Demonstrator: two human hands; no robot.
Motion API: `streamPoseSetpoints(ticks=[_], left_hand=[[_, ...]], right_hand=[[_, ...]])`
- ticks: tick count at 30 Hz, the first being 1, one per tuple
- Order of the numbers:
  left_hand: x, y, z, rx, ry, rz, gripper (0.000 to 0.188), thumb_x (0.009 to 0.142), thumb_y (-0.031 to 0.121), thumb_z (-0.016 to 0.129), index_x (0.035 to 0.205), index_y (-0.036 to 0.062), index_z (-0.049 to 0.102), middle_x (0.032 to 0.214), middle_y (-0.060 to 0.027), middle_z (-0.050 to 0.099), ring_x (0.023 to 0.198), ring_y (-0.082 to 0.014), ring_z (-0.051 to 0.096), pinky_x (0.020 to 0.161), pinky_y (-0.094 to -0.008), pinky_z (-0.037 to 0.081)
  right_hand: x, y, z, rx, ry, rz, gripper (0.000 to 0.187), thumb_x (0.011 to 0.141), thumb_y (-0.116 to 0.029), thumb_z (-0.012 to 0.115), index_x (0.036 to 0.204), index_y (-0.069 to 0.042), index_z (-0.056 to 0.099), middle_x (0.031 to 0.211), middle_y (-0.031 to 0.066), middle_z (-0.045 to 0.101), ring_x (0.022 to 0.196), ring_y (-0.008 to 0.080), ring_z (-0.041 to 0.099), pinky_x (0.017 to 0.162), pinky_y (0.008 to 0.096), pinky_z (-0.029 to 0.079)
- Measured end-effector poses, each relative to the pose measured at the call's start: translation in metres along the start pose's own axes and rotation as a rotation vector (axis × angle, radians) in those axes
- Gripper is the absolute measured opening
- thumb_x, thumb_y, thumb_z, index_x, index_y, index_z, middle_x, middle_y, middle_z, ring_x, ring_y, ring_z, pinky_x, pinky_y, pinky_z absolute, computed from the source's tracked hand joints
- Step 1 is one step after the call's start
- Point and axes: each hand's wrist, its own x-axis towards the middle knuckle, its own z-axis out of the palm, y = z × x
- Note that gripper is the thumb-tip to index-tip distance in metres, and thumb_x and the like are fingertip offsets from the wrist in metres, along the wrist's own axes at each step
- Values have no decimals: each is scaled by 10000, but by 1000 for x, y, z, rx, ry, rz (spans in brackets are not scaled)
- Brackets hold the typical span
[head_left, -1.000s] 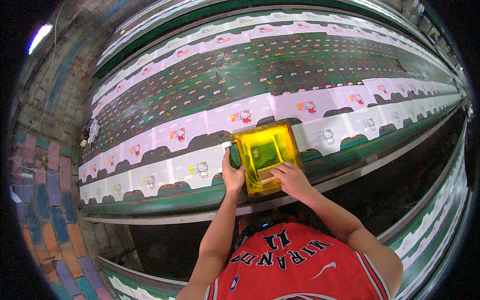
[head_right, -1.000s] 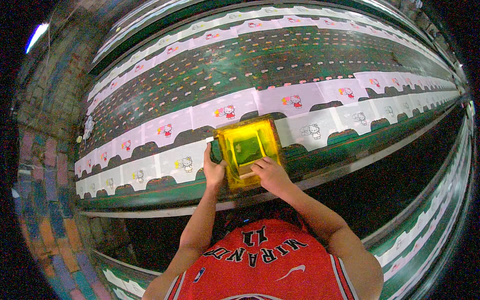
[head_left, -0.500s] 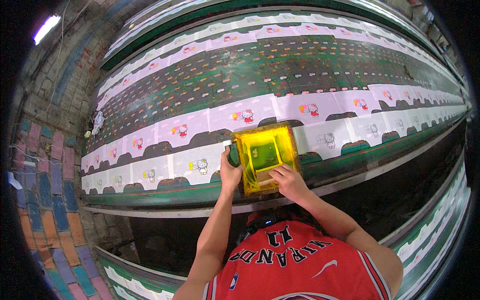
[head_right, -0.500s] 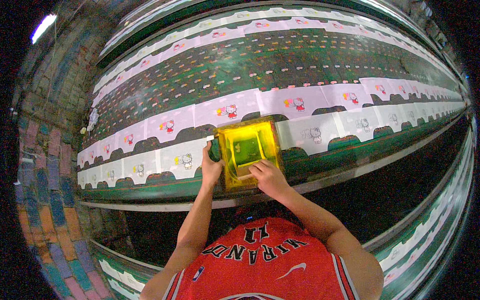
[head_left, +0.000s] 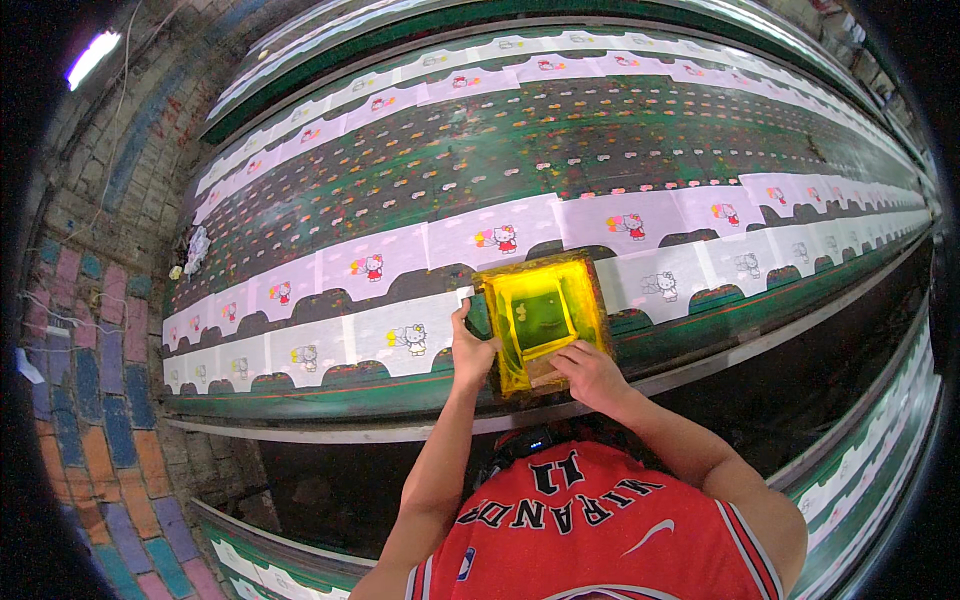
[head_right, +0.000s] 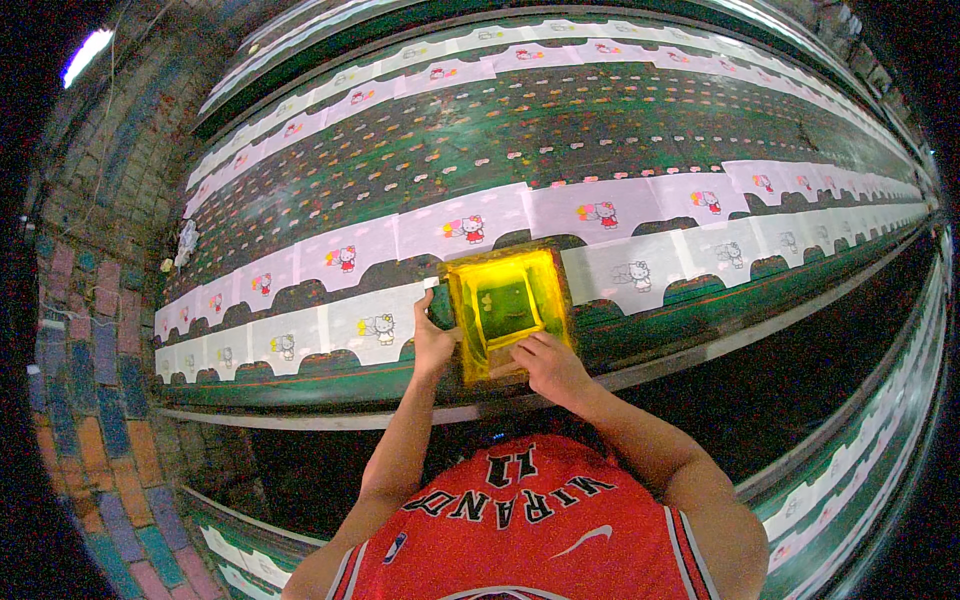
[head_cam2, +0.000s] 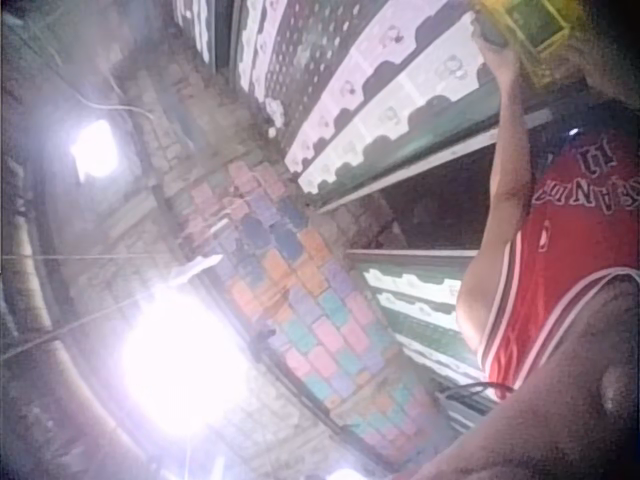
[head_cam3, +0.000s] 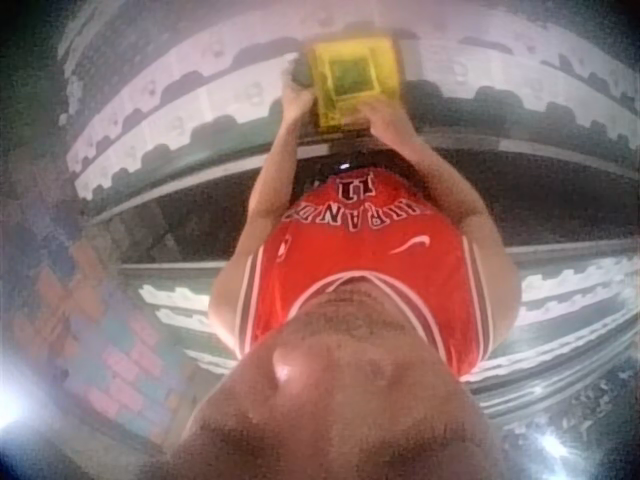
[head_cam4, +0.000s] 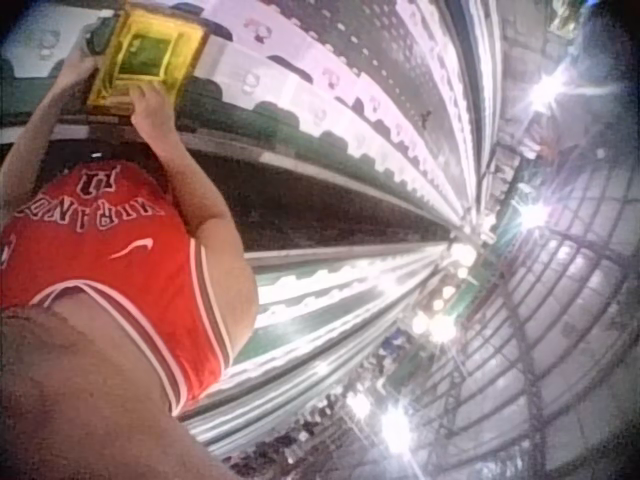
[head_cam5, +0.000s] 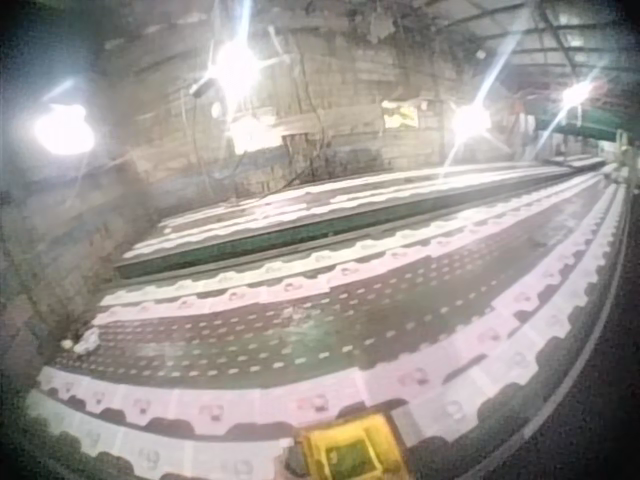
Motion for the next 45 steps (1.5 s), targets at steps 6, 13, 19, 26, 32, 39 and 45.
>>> streamPoseSetpoints(ticks=[6, 13, 19, 26, 32, 39, 45], left_hand=[[7, -14, -6, 208, 25, 113, 905, 685, -118, 784, 1491, -24, 384, 1455, -225, 547, 1279, -268, 560, 1082, -337, 455], [6, -12, -9, 243, 30, 140, 892, 702, -130, 754, 1503, -19, 377, 1362, -219, 601, 1210, -262, 608, 1027, -339, 487], [2, -4, -2, 210, 23, 108, 872, 722, -116, 749, 1505, -25, 377, 1318, -200, 630, 1152, -275, 643, 993, -340, 510], [-1, -6, 0, 245, 72, 110, 883, 743, -124, 728, 1541, -8, 367, 1341, -197, 615, 1223, -261, 605, 1054, -336, 471], [-14, 26, 44, 226, 70, 217, 847, 776, -127, 697, 1551, -21, 373, 1349, -196, 604, 1240, -254, 593, 1067, -355, 459], [-19, 19, 179, 181, 51, 251, 868, 765, -74, 710, 1566, -32, 377, 1417, -226, 577, 1293, -289, 577, 1104, -360, 440], [-21, 4, 257, 172, 57, 173, 906, 761, -60, 749, 1581, -12, 368, 1484, -238, 547, 1344, -310, 560, 1115, -375, 442]], right_hand=[[32, 19, 15, -21, 102, -56, 340, 732, 2, 669, 1072, -16, 676, 1061, 123, 668, 1041, 329, 626, 958, 428, 531], [127, 56, 3, 44, 82, 81, 234, 721, 0, 681, 947, -40, 633, 993, 148, 646, 1038, 391, 613, 920, 481, 526], [106, 55, 8, -15, 60, 76, 265, 739, 10, 676, 1000, -33, 656, 1017, 142, 652, 1039, 380, 618, 940, 491, 530], [-4, -13, 2, -3, 41, 19, 349, 743, 10, 680, 1092, -12, 672, 1089, 147, 669, 1126, 348, 608, 1000, 456, 519], [-3, 24, -36, 96, 56, 47, 317, 757, 20, 714, 1072, -10, 694, 1076, 128, 699, 1035, 349, 659, 911, 449, 547], [-69, 102, -119, 70, 88, 92, 310, 738, 45, 646, 1042, 5, 687, 1035, 142, 686, 1024, 360, 643, 922, 454, 550], [-112, 160, -155, 43, 77, 77, 306, 723, 55, 664, 1023, -2, 684, 1025, 137, 680, 969, 371, 646, 863, 464, 556]])
